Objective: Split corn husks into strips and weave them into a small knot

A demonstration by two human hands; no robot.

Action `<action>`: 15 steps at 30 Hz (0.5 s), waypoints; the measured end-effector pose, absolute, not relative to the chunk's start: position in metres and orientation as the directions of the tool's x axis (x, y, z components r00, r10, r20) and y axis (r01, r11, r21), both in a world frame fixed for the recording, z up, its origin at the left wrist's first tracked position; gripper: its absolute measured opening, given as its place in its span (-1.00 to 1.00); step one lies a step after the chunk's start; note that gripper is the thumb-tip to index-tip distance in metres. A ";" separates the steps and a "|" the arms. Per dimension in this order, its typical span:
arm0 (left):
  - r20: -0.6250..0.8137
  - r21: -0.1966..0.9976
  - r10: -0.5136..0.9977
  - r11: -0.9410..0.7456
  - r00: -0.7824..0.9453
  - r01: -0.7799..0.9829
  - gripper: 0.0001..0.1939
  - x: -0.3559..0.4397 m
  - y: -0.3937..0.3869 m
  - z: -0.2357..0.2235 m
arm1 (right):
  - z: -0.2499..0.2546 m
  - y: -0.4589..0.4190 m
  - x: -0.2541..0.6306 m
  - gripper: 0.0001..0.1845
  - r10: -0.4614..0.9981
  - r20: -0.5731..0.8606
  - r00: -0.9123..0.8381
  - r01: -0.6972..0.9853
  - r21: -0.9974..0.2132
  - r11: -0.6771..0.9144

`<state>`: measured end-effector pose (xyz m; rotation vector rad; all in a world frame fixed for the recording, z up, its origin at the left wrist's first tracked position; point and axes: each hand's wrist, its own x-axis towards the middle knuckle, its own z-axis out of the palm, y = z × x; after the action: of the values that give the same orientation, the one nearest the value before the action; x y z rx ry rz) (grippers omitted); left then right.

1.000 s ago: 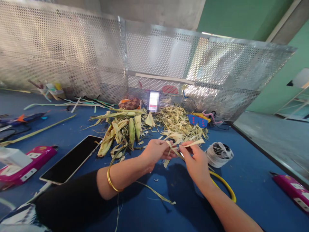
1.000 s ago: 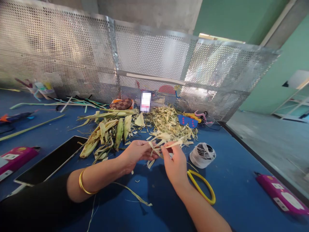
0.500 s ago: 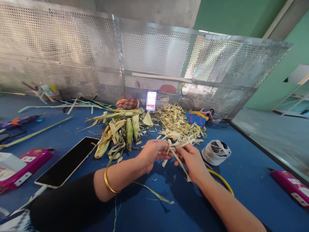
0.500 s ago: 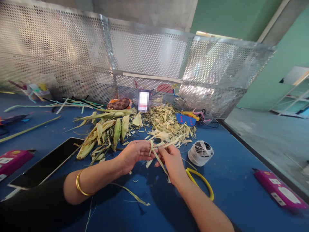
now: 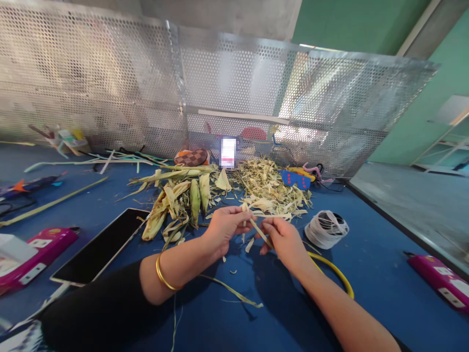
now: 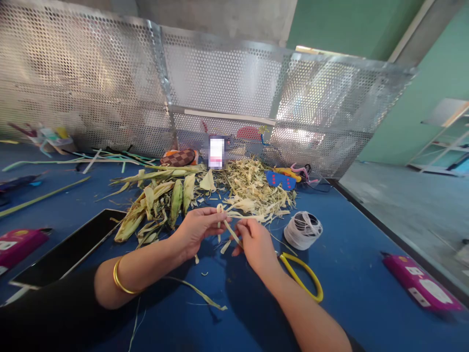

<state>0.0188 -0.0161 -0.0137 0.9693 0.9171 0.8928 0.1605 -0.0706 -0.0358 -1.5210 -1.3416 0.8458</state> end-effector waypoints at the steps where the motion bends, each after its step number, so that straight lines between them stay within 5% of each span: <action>1: -0.231 0.928 0.918 0.308 0.323 -0.211 -0.89 0.018 -0.015 -0.013 | -0.037 -0.071 0.163 -0.84 0.977 0.172 0.125 0.515 -0.853 0.085; 4: -0.253 0.918 0.923 0.324 0.291 -0.230 -0.92 0.017 -0.011 -0.013 | -0.036 -0.074 0.167 -0.70 0.856 0.496 -0.144 0.868 -0.353 0.350; 8: -0.259 0.908 0.906 0.347 0.334 -0.237 -0.90 0.019 -0.011 -0.018 | -0.029 -0.078 0.165 -0.72 0.600 0.566 -0.566 0.817 0.287 0.500; 12: -0.264 0.905 0.894 0.359 0.363 -0.227 -0.85 0.020 -0.014 -0.020 | -0.023 -0.081 0.161 -0.74 0.513 0.545 -0.663 0.747 0.439 0.500; 15: -0.250 0.916 0.884 0.348 0.395 -0.199 -0.82 0.020 -0.018 -0.019 | -0.022 -0.082 0.160 -0.78 0.501 0.676 -0.539 0.808 0.248 0.535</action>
<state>0.0197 -0.0176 -0.0186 0.9477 0.8856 0.8356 0.1596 -0.0818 -0.0217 -1.0578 -2.2364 -0.7496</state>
